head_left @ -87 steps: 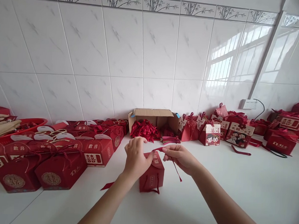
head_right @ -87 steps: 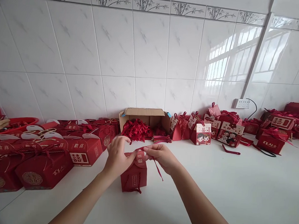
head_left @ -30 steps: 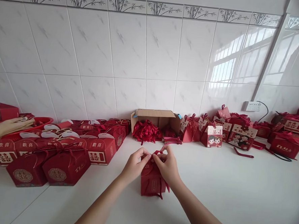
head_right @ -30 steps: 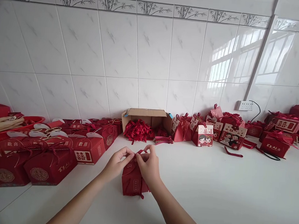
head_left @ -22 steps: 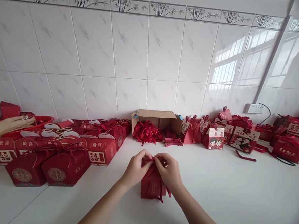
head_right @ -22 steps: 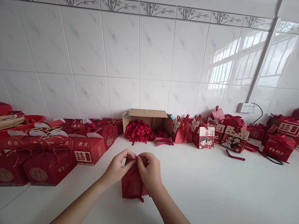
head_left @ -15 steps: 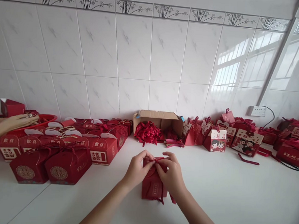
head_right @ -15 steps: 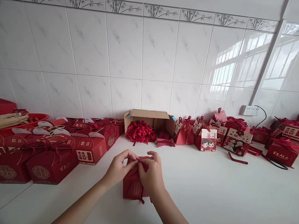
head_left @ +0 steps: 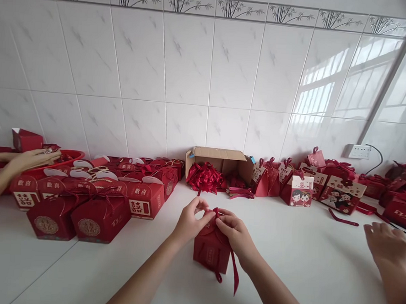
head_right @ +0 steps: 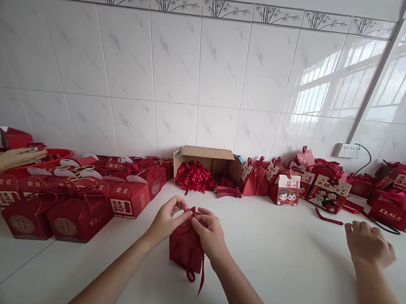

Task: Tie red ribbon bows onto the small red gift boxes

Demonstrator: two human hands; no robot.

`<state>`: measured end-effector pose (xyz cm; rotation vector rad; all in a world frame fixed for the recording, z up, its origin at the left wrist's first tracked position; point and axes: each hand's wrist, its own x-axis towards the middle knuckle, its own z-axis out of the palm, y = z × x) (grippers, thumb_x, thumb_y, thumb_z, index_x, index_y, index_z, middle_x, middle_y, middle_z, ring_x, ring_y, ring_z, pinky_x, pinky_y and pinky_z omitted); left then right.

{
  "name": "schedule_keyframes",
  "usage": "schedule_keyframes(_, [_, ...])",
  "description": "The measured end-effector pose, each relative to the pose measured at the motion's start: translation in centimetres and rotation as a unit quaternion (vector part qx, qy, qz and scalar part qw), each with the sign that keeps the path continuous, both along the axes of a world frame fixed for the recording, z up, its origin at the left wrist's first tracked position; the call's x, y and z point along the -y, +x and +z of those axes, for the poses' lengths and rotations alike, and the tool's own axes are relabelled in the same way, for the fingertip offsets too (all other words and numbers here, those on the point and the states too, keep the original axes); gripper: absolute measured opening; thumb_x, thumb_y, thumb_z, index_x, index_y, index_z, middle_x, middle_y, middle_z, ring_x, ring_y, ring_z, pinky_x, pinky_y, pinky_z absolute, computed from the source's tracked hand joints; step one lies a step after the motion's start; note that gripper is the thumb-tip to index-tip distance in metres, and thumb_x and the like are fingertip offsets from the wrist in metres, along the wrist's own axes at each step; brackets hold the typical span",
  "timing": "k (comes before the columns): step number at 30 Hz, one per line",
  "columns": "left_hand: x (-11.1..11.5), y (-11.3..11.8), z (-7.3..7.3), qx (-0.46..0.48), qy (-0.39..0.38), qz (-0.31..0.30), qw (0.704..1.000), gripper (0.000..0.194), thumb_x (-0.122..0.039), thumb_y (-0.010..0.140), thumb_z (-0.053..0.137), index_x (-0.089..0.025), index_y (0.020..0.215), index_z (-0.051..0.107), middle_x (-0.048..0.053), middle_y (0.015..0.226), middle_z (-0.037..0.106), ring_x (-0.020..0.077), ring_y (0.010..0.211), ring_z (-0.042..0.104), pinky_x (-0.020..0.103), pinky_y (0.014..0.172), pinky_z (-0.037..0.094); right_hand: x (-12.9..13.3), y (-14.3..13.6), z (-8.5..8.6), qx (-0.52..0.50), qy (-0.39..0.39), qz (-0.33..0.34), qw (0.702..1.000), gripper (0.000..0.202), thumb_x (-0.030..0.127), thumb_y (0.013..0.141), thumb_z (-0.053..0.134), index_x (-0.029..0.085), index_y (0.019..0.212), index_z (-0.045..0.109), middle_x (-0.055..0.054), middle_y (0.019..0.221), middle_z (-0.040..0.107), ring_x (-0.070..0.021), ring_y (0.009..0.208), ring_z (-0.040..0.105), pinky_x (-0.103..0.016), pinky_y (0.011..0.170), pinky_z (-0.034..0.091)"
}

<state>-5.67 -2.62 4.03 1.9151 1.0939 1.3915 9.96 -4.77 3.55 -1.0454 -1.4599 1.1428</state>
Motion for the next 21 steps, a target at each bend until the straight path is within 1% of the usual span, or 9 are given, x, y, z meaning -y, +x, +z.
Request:
schedule_keyframes(2, [0.7, -0.4, 0.3, -0.066, 0.022, -0.017, 0.997, 0.005, -0.024, 0.078, 0.058, -0.019, 0.080, 0.060, 0.003, 0.082, 0.062, 0.0167, 0.084, 0.058, 0.033, 0.085, 0.046, 0.3, 0.0, 0.1, 0.005, -0.009, -0.009, 1.000, 0.029, 0.045, 0.075, 0.059, 0.019, 0.069, 0.070, -0.012, 0.119, 0.056, -0.0271, 0.126, 0.039, -0.036, 0.090, 0.042])
schedule_keyframes(5, [1.5, -0.7, 0.7, -0.130, 0.050, -0.048, 0.989, 0.009, -0.024, 0.079, 0.060, -0.022, 0.083, 0.067, 0.004, 0.087, 0.067, 0.0200, 0.093, 0.057, 0.034, 0.086, 0.045, 0.8, 0.2, 0.6, 0.008, -0.018, -0.001, 1.000, 0.028, 0.045, 0.075, 0.059, 0.019, 0.072, 0.071, -0.011, 0.117, 0.058, -0.0272, 0.124, 0.041, -0.036, 0.089, 0.043])
schedule_keyframes(8, [1.7, -0.6, 0.8, -0.114, 0.040, -0.029, 0.992, 0.009, -0.025, 0.078, 0.062, -0.023, 0.079, 0.070, 0.004, 0.083, 0.070, 0.0203, 0.089, 0.059, 0.034, 0.083, 0.047, 1.1, 0.9, 1.3, 0.014, -0.012, 0.025, 1.000, 0.033, 0.046, 0.078, 0.057, 0.018, 0.074, 0.073, -0.011, 0.113, 0.061, -0.0278, 0.123, 0.043, -0.039, 0.093, 0.040])
schedule_keyframes(11, [1.6, -0.5, 0.8, -0.104, 0.008, -0.031, 0.994, 0.010, -0.025, 0.077, 0.063, -0.022, 0.078, 0.072, 0.004, 0.083, 0.070, 0.0198, 0.087, 0.061, 0.033, 0.082, 0.048, 0.9, 2.1, 1.9, 0.052, 0.005, 0.065, 0.996, 0.036, 0.047, 0.081, 0.053, 0.018, 0.077, 0.074, -0.010, 0.107, 0.065, -0.0278, 0.119, 0.046, -0.042, 0.097, 0.036])
schedule_keyframes(14, [1.7, -0.7, 0.8, -0.100, -0.009, -0.043, 0.994, 0.011, -0.024, 0.078, 0.061, -0.021, 0.080, 0.072, 0.005, 0.085, 0.070, 0.0188, 0.087, 0.062, 0.031, 0.081, 0.048, 0.7, 3.5, 2.3, 0.135, 0.033, 0.056, 0.989, 0.025, 0.037, 0.080, 0.054, 0.019, 0.081, 0.071, -0.007, 0.097, 0.068, -0.0244, 0.097, 0.060, -0.039, 0.087, 0.044])
schedule_keyframes(16, [1.9, -0.8, 0.9, -0.096, -0.013, -0.048, 0.994, 0.011, -0.022, 0.078, 0.060, -0.020, 0.081, 0.070, 0.004, 0.086, 0.068, 0.0180, 0.086, 0.062, 0.030, 0.080, 0.048, 1.1, 4.3, 2.6, 0.223, 0.091, 0.023, 0.970, 0.016, 0.027, 0.078, 0.054, 0.021, 0.081, 0.069, -0.005, 0.091, 0.067, -0.0203, 0.081, 0.062, -0.034, 0.075, 0.047])
schedule_keyframes(18, [2.0, -0.8, 0.9, -0.092, -0.012, -0.051, 0.994, 0.011, -0.020, 0.078, 0.058, -0.019, 0.081, 0.068, 0.004, 0.087, 0.067, 0.0172, 0.085, 0.061, 0.029, 0.078, 0.048, 2.0, 4.9, 3.1, 0.316, 0.156, -0.014, 0.936, 0.015, 0.020, 0.076, 0.053, 0.022, 0.078, 0.067, -0.004, 0.089, 0.066, -0.0173, 0.069, 0.060, -0.030, 0.065, 0.046])
schedule_keyframes(19, [2.1, -0.9, 0.9, -0.092, -0.010, -0.051, 0.994, 0.011, -0.019, 0.078, 0.057, -0.019, 0.080, 0.067, 0.004, 0.087, 0.066, 0.0170, 0.084, 0.061, 0.028, 0.077, 0.048, 2.6, 5.2, 3.5, 0.353, 0.175, -0.022, 0.919, 0.015, 0.020, 0.076, 0.052, 0.023, 0.077, 0.067, -0.004, 0.087, 0.066, -0.0164, 0.065, 0.059, -0.029, 0.060, 0.044])
schedule_keyframes(21, [2.2, -0.9, 0.9, -0.096, -0.004, -0.051, 0.994, 0.010, -0.018, 0.078, 0.055, -0.019, 0.079, 0.065, 0.004, 0.085, 0.065, 0.0171, 0.084, 0.060, 0.029, 0.077, 0.047, 3.8, 5.6, 4.5, 0.398, 0.184, 0.001, 0.899, 0.018, 0.022, 0.079, 0.050, 0.024, 0.073, 0.067, -0.003, 0.076, 0.066, -0.0152, 0.057, 0.054, -0.026, 0.052, 0.038])
